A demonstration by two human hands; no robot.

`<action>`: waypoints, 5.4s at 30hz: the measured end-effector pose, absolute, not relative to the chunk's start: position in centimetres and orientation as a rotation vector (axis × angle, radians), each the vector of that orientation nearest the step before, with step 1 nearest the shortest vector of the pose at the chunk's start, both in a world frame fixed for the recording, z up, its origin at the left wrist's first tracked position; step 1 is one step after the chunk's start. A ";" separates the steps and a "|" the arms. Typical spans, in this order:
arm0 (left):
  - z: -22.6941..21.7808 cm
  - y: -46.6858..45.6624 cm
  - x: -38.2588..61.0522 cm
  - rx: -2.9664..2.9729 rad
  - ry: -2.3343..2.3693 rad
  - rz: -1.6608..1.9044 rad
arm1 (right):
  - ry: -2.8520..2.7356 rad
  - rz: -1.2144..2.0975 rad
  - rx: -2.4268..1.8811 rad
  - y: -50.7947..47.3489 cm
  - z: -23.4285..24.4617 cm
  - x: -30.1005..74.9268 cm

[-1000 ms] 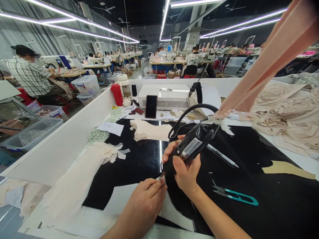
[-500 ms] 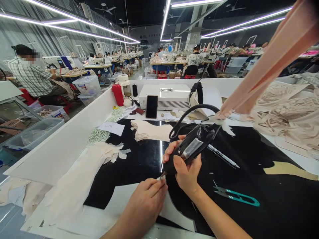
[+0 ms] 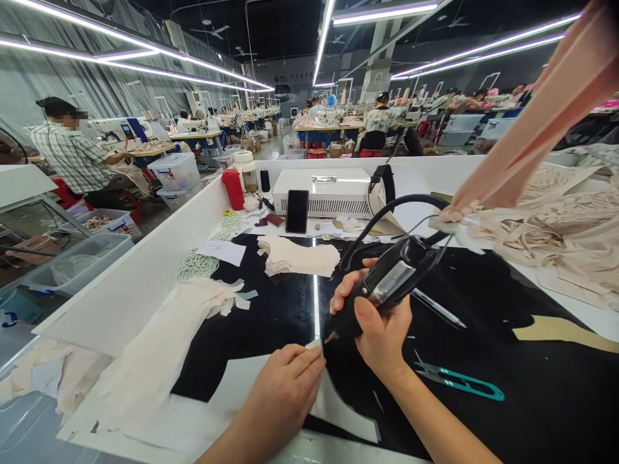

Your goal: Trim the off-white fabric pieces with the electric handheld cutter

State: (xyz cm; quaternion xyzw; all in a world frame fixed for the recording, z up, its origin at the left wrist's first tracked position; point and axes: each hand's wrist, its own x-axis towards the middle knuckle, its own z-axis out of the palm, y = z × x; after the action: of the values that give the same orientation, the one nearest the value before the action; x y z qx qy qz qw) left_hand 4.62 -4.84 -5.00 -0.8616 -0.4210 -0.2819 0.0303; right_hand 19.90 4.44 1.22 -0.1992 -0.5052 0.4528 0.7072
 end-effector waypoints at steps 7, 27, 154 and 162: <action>-4.3 -4.9 2.6 -2.643 -1.349 -0.713 | -1.131 1.032 -0.463 2.6 1.0 22.2; -4.5 -7.9 5.3 -2.721 -1.187 -0.766 | -1.121 1.107 -0.445 -1.0 0.8 23.2; -5.3 -9.2 4.1 -2.684 -1.260 -0.887 | -1.079 1.052 -0.544 -1.4 1.2 20.9; -5.0 -9.2 4.0 -2.703 -1.265 -0.887 | -1.109 1.043 -0.560 -1.5 1.2 20.9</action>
State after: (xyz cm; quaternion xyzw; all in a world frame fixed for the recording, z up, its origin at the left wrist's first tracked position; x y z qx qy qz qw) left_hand 4.04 -9.22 -4.99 -0.8681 -0.4064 -0.2849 0.0139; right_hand 20.90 -1.52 1.15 -0.2503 -0.4958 0.4662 0.6886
